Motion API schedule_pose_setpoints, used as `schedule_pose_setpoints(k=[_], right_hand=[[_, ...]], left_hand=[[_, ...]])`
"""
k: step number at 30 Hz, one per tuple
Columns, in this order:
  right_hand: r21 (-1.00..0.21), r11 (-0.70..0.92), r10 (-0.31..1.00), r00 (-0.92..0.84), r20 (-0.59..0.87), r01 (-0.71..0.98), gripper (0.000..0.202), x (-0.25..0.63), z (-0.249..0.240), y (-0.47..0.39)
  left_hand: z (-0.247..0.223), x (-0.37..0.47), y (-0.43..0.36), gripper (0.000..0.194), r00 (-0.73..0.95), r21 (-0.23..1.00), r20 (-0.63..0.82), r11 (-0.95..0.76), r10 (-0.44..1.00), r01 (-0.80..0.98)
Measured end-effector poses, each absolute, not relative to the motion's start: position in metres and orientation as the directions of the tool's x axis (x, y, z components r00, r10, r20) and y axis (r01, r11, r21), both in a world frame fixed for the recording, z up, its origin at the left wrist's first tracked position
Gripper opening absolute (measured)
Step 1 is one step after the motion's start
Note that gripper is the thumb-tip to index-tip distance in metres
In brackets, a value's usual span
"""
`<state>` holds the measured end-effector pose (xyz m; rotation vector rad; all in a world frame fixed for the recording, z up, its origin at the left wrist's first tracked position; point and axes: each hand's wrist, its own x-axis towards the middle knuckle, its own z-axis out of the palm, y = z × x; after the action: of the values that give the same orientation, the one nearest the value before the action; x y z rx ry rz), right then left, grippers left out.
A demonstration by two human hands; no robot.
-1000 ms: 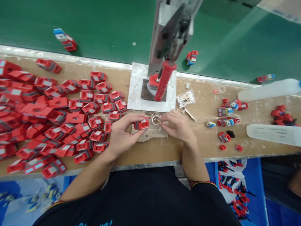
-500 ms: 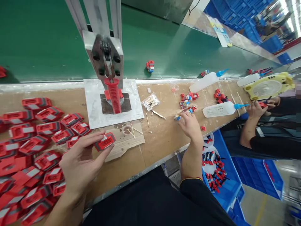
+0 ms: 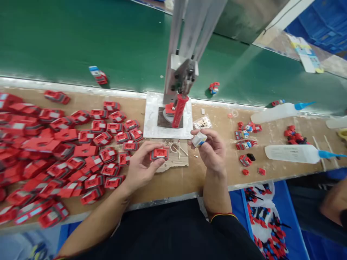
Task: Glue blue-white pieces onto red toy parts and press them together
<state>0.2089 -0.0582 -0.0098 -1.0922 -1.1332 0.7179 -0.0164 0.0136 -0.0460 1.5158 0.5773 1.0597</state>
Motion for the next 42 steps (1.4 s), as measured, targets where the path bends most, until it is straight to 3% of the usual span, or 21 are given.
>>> schedule_pose_setpoints(k=[4,7,14,17,20,25,30,37,40,42], right_hand=[[-0.967,0.255,0.93,0.27,0.251,0.02,0.048,0.194,-0.021,-0.06],[-0.976,0.21,0.948,0.233,0.219,0.066,0.047,0.192,-0.025,-0.069],[-0.884,0.367,0.899,0.133,0.417,0.289,0.047,0.182,-0.023,-0.074],[-0.841,0.395,0.881,0.106,0.461,0.37,0.044,0.181,-0.021,-0.071],[-0.828,0.347,0.87,0.179,0.459,0.44,0.041,0.177,-0.02,-0.069],[-0.823,0.266,0.883,0.215,0.417,0.502,0.037,0.164,-0.02,-0.069],[-0.819,0.244,0.909,0.172,0.379,0.519,0.034,0.16,-0.014,-0.069],[-0.844,0.273,0.923,0.123,0.366,0.461,0.037,0.16,-0.002,-0.072],[-0.833,0.294,0.917,0.107,0.384,0.47,0.043,0.16,0.0,-0.073],[-0.803,0.306,0.908,0.096,0.408,0.511,0.046,0.161,0.002,-0.074]], left_hand=[[-0.047,-0.017,0.01,0.036,0.508,0.965,0.239,-0.143,0.827,-0.222],[-0.05,-0.017,0.009,0.048,0.545,0.962,0.197,-0.052,0.815,-0.269],[-0.047,-0.017,0.011,0.043,0.554,0.951,0.222,-0.055,0.802,-0.303],[-0.047,-0.016,0.011,0.036,0.543,0.951,0.266,-0.126,0.796,-0.281],[-0.048,-0.013,0.01,0.029,0.469,0.927,0.373,-0.303,0.8,-0.22],[-0.051,-0.011,0.006,0.023,0.364,0.79,0.585,-0.61,0.724,-0.057],[-0.055,-0.01,0.005,0.016,0.308,0.693,0.68,-0.72,0.666,0.027],[-0.058,-0.018,0.002,0.013,0.325,0.507,0.813,-0.862,0.483,0.013],[-0.052,-0.019,0.001,0.016,0.332,0.573,0.775,-0.819,0.537,-0.014],[-0.046,-0.018,0.001,0.028,0.369,0.673,0.713,-0.73,0.596,-0.12]])
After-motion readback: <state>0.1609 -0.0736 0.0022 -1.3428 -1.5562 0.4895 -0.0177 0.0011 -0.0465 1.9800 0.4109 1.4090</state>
